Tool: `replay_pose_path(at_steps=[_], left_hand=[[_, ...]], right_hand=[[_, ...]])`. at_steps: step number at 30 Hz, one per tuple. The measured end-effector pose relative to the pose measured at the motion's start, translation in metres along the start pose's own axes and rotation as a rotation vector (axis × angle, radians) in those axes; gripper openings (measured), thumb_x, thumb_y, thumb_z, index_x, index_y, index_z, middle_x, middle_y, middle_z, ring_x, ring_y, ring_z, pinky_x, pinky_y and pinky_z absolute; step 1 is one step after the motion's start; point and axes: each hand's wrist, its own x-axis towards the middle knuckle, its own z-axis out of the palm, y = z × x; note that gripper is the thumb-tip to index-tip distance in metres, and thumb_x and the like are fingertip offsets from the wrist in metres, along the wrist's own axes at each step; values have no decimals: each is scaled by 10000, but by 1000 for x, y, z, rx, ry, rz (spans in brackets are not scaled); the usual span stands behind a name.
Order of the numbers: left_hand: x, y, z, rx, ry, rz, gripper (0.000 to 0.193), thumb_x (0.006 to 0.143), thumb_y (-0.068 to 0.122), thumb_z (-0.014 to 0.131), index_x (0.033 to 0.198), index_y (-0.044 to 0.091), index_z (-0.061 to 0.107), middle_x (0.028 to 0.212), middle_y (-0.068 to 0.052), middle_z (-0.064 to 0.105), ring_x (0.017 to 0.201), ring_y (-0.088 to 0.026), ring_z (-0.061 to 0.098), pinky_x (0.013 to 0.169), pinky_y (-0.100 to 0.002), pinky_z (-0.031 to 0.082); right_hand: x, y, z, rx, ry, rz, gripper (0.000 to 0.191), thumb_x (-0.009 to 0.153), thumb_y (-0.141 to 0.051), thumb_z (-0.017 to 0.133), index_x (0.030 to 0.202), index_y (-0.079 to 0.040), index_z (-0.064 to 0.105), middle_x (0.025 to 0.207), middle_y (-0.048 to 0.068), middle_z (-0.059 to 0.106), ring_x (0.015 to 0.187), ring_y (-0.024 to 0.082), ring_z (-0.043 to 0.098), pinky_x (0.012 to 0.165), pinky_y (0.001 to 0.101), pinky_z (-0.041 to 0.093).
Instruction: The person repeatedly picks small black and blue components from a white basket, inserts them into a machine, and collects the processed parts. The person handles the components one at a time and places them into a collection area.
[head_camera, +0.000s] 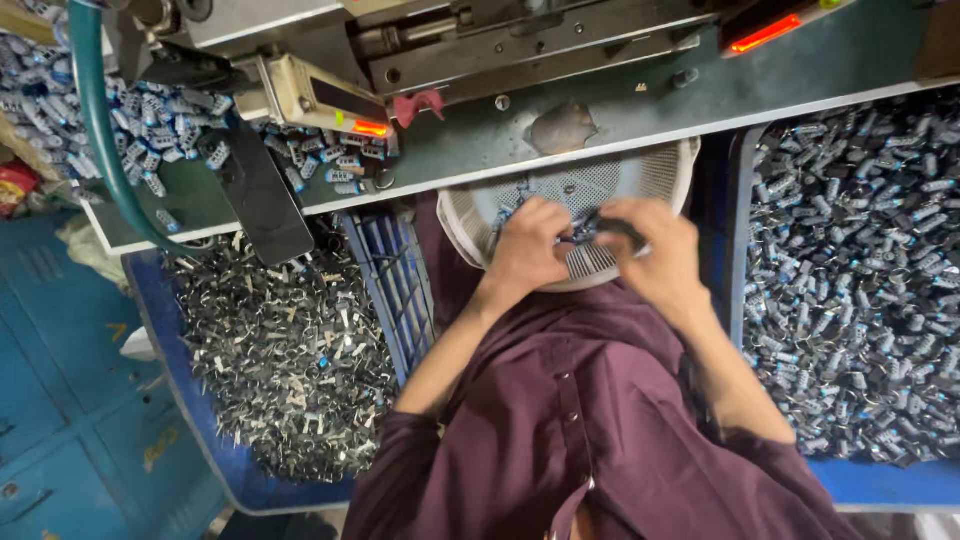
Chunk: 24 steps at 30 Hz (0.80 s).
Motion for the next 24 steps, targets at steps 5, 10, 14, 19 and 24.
replay_pose_path(at_steps=[5,10,14,19,24], left_hand=[[-3,15,-27,-394,66,-108,231,744,-49,786,941,-4,673,914,-97,731,871,-258,748,791,-306,564],[1,39,-33,-724,111,-254,176,888,4,688,1062,-1,665,842,-82,739,767,-117,731,725,-247,553],[-5,47,-49,-553,186,-73,173,885,3,706,1050,-8,657,757,-76,691,708,-127,704,670,-245,522],[-7,50,-52,-520,244,-178,81,890,7,689,961,0,650,708,-69,659,611,-116,656,577,-238,477],[-29,40,-62,-441,420,-119,57,895,41,657,914,-11,641,731,-67,654,638,-117,653,603,-259,514]], right_hand=[[-23,3,36,200,68,75,340,811,134,779,1101,-21,690,1078,126,749,968,236,759,838,327,593],[-28,21,57,535,240,39,331,896,211,649,1119,20,497,1088,223,713,995,245,738,835,328,622],[-28,24,61,503,228,-51,293,887,252,562,1069,45,465,1089,292,710,919,251,745,775,321,635],[-32,27,77,640,175,2,315,935,236,556,1102,16,405,1090,289,707,885,235,747,764,314,640],[-11,28,86,917,229,130,303,1053,202,575,1107,-13,369,991,237,700,834,199,674,781,290,587]])
